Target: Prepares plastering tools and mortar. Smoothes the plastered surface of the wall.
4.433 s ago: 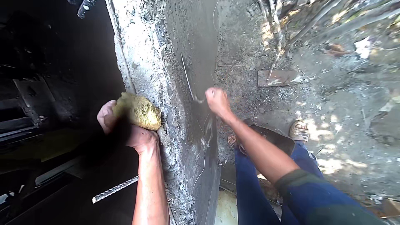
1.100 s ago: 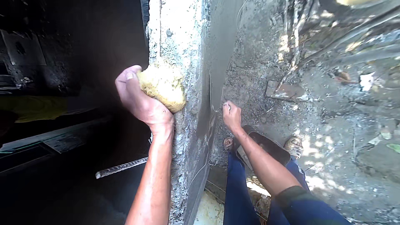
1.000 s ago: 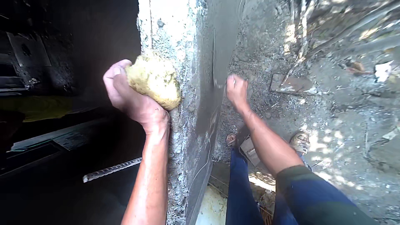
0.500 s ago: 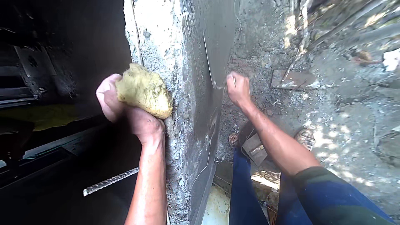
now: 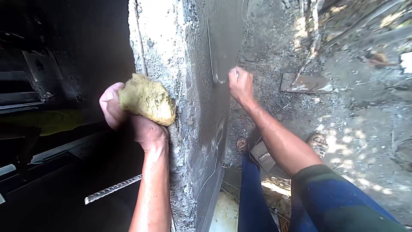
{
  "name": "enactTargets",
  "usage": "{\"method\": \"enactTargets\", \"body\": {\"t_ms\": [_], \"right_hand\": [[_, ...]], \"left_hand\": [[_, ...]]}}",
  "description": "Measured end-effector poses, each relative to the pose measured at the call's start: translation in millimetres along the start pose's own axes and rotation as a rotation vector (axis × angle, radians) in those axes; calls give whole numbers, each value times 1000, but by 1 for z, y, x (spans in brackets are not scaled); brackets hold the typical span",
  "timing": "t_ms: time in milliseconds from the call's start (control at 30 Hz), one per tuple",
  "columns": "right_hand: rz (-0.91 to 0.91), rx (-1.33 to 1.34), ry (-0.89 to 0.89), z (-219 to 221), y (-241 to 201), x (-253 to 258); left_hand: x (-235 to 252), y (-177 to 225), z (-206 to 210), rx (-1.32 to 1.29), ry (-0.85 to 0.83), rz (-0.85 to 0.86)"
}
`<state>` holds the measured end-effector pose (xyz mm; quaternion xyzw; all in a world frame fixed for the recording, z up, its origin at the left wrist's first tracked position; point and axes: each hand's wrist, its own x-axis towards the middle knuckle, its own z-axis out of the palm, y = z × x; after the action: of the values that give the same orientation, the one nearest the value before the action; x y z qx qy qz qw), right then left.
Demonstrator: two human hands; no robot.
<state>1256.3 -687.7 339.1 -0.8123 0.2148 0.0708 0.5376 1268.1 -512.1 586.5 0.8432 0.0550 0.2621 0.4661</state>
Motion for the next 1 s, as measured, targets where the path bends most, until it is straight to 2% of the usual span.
{"method": "enactTargets", "body": {"t_ms": [67,200,333,400,500,667,833,1000], "right_hand": [[-10,9,1,-4,-2,1],[3,-17,-55,-3,13,-39],[9,12,-25,-7,-8,11],[-9,18,-31,-13,-3,7],[15,-27,-107,-15,12,-26],[47,-1,-70,-15,-8,23],[32,-4,-88,-8,14,-23],[51,-3,-61,-10,0,27]], "left_hand": [[-4,-1,-6,66,-23,13],[-3,-1,-3,5,9,-18],[-3,-2,-6,30,-15,-1],[-3,-2,-5,25,-22,1],[-1,0,-1,-4,22,-40],[-2,-4,-7,17,-18,-4],[0,-2,-2,19,25,-35],[-2,-6,-9,46,-14,6]]}}
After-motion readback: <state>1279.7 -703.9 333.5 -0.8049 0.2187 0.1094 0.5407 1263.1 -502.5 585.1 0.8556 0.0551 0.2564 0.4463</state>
